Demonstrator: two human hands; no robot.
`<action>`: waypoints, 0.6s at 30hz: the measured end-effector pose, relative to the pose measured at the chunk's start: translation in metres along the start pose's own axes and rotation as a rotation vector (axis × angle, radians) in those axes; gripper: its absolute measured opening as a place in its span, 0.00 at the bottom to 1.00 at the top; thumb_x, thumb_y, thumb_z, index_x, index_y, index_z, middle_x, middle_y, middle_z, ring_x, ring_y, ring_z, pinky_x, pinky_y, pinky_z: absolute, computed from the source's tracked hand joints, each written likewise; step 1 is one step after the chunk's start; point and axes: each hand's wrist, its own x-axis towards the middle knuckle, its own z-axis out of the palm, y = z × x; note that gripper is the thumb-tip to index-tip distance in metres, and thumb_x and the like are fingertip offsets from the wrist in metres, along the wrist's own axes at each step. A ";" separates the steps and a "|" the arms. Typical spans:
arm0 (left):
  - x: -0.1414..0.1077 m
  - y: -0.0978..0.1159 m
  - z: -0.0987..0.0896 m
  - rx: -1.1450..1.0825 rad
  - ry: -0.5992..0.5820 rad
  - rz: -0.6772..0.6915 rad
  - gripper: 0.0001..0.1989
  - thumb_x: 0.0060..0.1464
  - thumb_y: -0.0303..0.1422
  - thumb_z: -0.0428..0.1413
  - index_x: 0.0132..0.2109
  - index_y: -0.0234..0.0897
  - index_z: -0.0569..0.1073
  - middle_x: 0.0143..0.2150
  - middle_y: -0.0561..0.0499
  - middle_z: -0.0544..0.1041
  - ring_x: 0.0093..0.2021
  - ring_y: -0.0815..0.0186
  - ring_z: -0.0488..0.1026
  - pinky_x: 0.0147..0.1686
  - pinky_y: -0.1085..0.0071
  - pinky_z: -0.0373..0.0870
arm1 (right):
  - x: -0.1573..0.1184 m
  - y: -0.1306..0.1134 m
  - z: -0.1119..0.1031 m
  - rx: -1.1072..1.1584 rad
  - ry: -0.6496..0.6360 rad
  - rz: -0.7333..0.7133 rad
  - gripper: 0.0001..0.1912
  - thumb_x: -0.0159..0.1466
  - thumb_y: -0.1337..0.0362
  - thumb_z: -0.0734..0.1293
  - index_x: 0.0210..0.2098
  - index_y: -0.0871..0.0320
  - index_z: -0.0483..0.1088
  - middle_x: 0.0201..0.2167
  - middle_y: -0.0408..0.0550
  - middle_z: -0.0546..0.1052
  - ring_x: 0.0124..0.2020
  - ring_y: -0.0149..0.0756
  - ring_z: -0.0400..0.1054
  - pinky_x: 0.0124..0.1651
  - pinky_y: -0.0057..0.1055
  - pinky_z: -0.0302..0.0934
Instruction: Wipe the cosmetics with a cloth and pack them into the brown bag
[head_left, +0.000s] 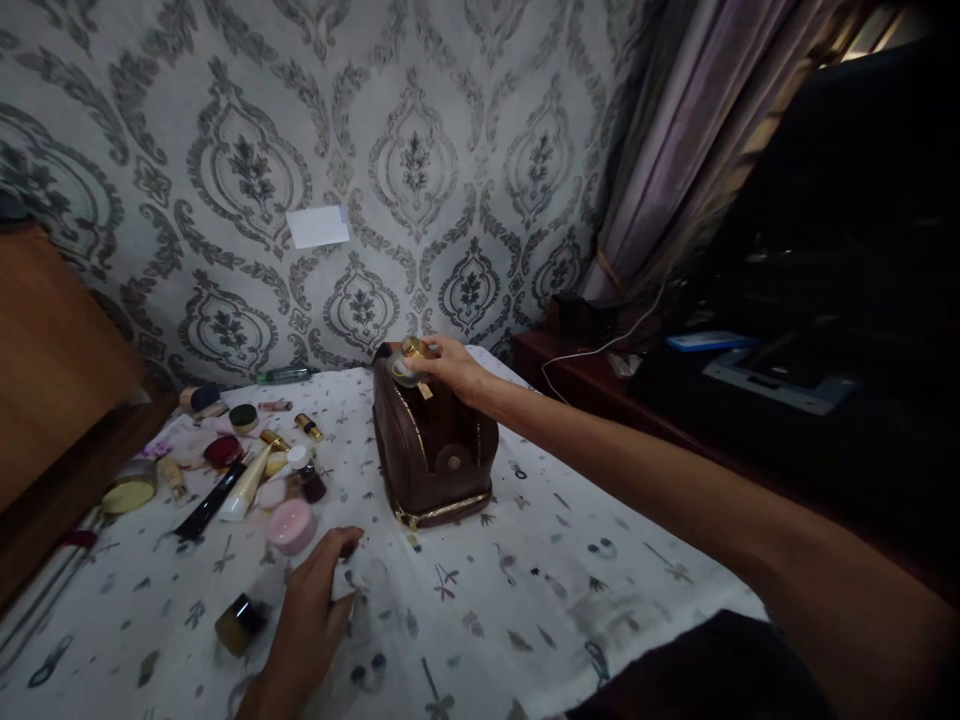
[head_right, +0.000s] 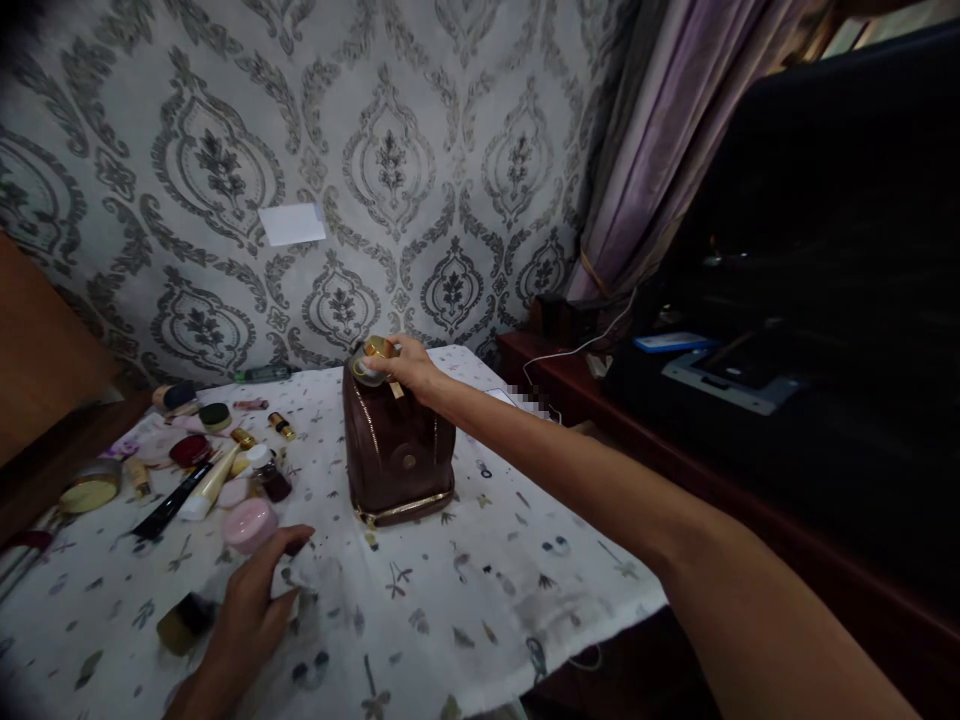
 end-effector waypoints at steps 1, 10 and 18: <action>0.000 0.000 0.000 0.001 -0.012 0.007 0.29 0.41 0.22 0.49 0.53 0.38 0.73 0.49 0.45 0.81 0.48 0.54 0.79 0.48 0.59 0.77 | 0.000 0.000 -0.001 0.001 -0.012 0.014 0.23 0.46 0.62 0.79 0.38 0.56 0.69 0.32 0.42 0.76 0.31 0.32 0.71 0.29 0.25 0.64; -0.002 0.008 0.006 -0.005 -0.003 -0.011 0.31 0.38 0.21 0.48 0.52 0.38 0.75 0.49 0.46 0.81 0.50 0.54 0.78 0.51 0.59 0.76 | 0.027 0.003 0.000 -0.076 -0.107 0.150 0.14 0.51 0.64 0.78 0.27 0.58 0.69 0.27 0.44 0.76 0.30 0.32 0.72 0.31 0.25 0.68; -0.006 0.000 0.010 0.054 -0.022 -0.005 0.31 0.39 0.21 0.49 0.53 0.39 0.75 0.51 0.46 0.81 0.53 0.53 0.77 0.55 0.56 0.74 | 0.065 -0.001 0.002 -0.233 -0.164 0.209 0.09 0.58 0.69 0.74 0.25 0.63 0.70 0.24 0.47 0.76 0.28 0.32 0.72 0.32 0.25 0.70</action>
